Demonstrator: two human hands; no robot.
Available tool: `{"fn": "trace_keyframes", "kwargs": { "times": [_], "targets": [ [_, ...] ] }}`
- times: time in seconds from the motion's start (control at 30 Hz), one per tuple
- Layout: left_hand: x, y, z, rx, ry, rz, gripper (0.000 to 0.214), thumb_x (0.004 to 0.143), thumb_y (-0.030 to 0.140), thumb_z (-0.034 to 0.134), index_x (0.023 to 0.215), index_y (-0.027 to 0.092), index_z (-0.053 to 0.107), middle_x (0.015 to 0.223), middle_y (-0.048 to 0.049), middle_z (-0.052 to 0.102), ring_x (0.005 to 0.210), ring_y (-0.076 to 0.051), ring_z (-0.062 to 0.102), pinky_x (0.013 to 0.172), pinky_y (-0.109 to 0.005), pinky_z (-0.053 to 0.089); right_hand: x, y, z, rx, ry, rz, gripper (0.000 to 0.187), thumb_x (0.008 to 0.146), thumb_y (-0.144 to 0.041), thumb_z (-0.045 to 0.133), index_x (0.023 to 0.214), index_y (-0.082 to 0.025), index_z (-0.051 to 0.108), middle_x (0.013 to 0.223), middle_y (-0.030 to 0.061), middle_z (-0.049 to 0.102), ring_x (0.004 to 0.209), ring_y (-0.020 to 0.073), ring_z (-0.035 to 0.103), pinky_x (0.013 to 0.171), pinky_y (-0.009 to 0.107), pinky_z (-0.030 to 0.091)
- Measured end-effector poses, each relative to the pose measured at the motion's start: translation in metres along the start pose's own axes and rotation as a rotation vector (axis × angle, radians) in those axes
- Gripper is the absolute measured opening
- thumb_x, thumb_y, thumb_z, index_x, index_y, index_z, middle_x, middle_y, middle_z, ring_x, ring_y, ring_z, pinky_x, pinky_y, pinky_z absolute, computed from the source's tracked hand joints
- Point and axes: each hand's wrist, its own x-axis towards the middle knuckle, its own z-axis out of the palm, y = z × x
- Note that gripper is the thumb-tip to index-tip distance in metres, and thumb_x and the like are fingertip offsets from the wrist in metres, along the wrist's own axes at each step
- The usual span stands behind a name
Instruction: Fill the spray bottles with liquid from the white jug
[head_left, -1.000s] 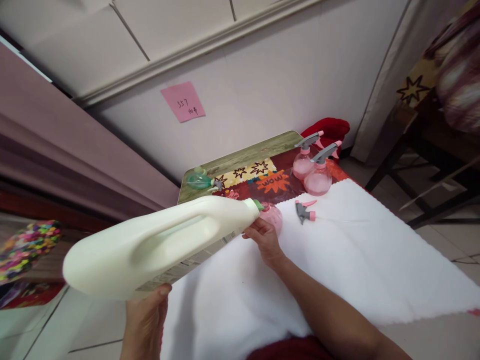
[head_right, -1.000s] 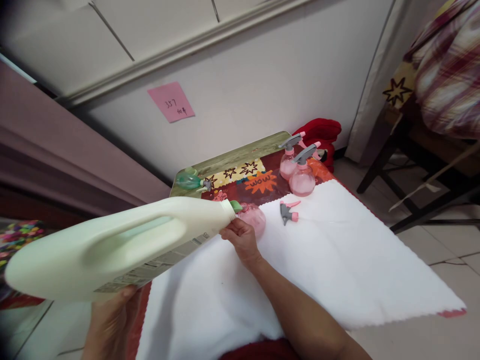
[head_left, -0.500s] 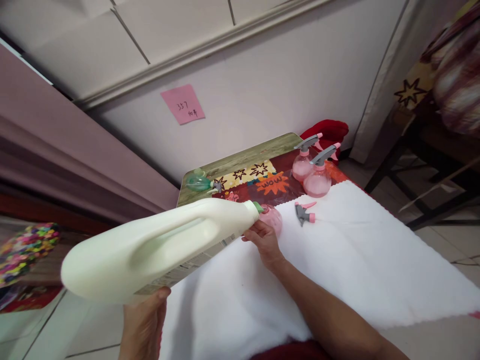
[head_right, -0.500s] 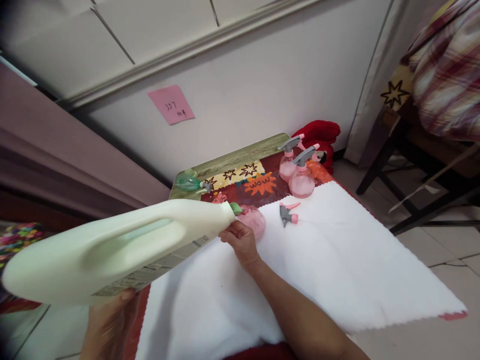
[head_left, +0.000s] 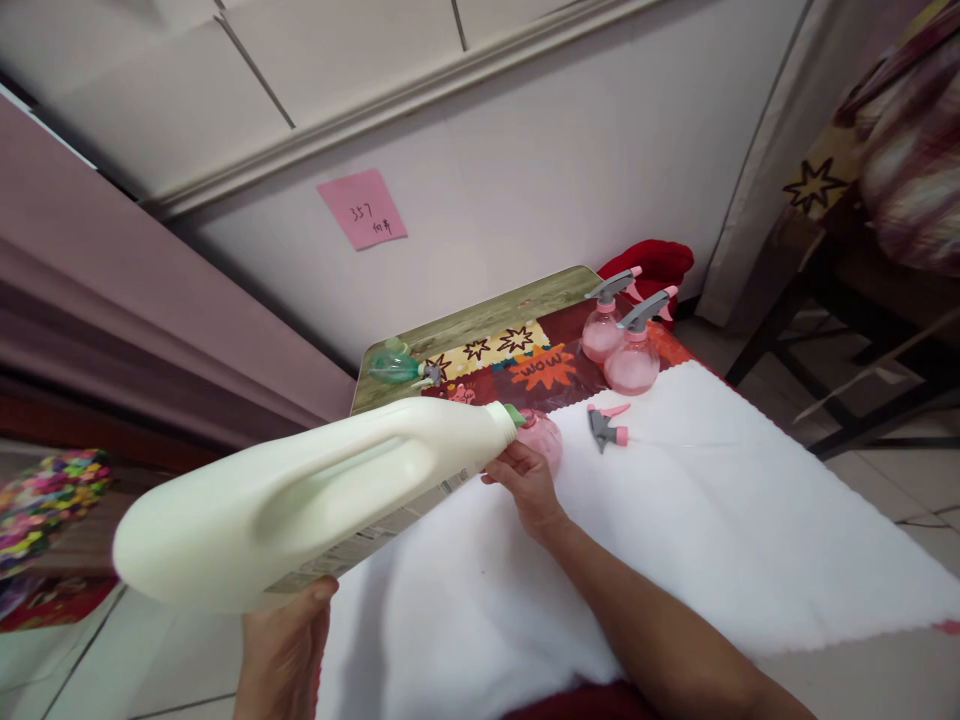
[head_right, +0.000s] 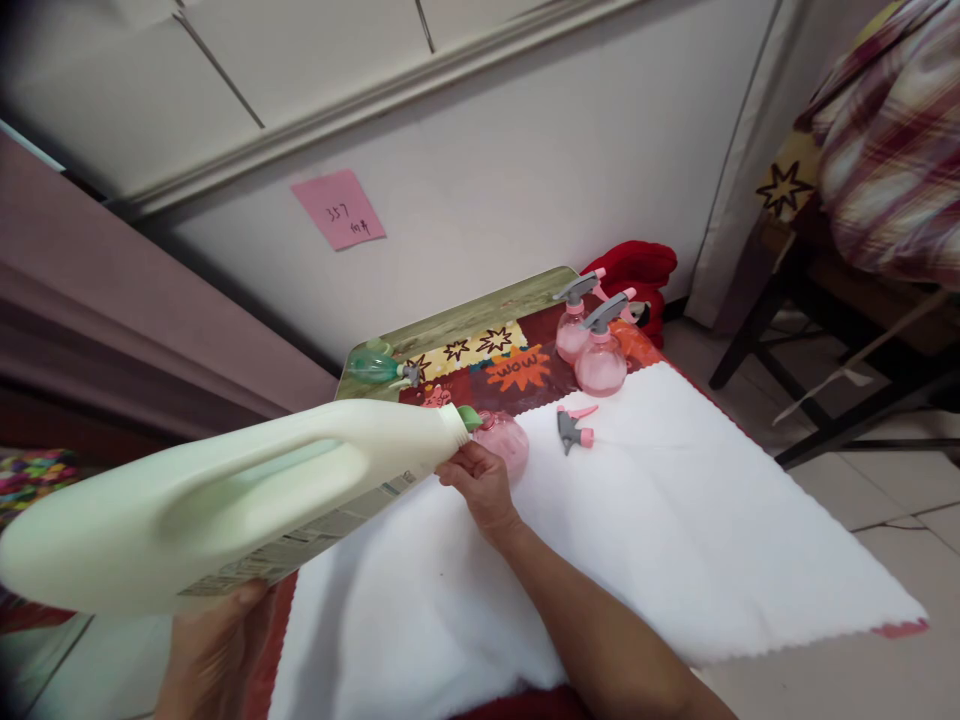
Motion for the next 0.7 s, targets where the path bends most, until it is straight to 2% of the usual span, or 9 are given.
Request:
{"fn": "trace_keyframes", "kwargs": {
  "times": [0.3,0.4,0.5,0.7],
  "targets": [
    [0.0022,-0.0069,-0.0060,0.038,0.005,0.012,0.073,0.047,0.034,0.094,0.113,0.029,0.065,0.115,-0.0070,0.072,0.113,-0.035,0.065,0.096,-0.057,0.056,0.0004,0.0011,-0.0012,-0.010,-0.013,-0.013,0.030,0.062,-0.041,0.087,0.084,-0.022,0.077,0.072,0.0016,0.073,0.066,0.0162,0.061,0.064,0.032,0.055],
    [0.0023,-0.0065,-0.0072,0.052,-0.003,0.008,0.066,0.049,0.034,0.093,0.109,0.027,0.066,0.111,-0.0089,0.072,0.110,-0.037,0.066,0.094,-0.059,0.056,0.0005,0.0011,-0.0011,-0.009,-0.009,-0.007,0.029,0.063,-0.040,0.086,0.083,-0.022,0.077,0.072,0.0013,0.072,0.065,0.0161,0.061,0.064,0.032,0.055],
    [0.0002,-0.0031,-0.0045,0.032,-0.021,0.014,0.060,0.052,0.033,0.092,0.106,0.027,0.066,0.111,-0.0082,0.072,0.113,-0.036,0.065,0.097,-0.057,0.055,0.0004,0.0006,-0.0005,0.007,-0.004,0.000,0.029,0.061,-0.038,0.087,0.084,-0.022,0.078,0.072,0.0011,0.072,0.066,0.0160,0.061,0.064,0.031,0.054],
    [-0.0013,0.0000,-0.0009,-0.003,-0.007,0.021,0.065,0.050,0.031,0.094,0.109,0.028,0.065,0.116,-0.0031,0.072,0.118,-0.033,0.063,0.100,-0.050,0.054,-0.0004,-0.0015,0.0008,0.011,-0.006,0.004,0.029,0.061,-0.038,0.087,0.084,-0.022,0.078,0.074,0.0012,0.073,0.066,0.0157,0.060,0.064,0.031,0.054]
  ]
}}
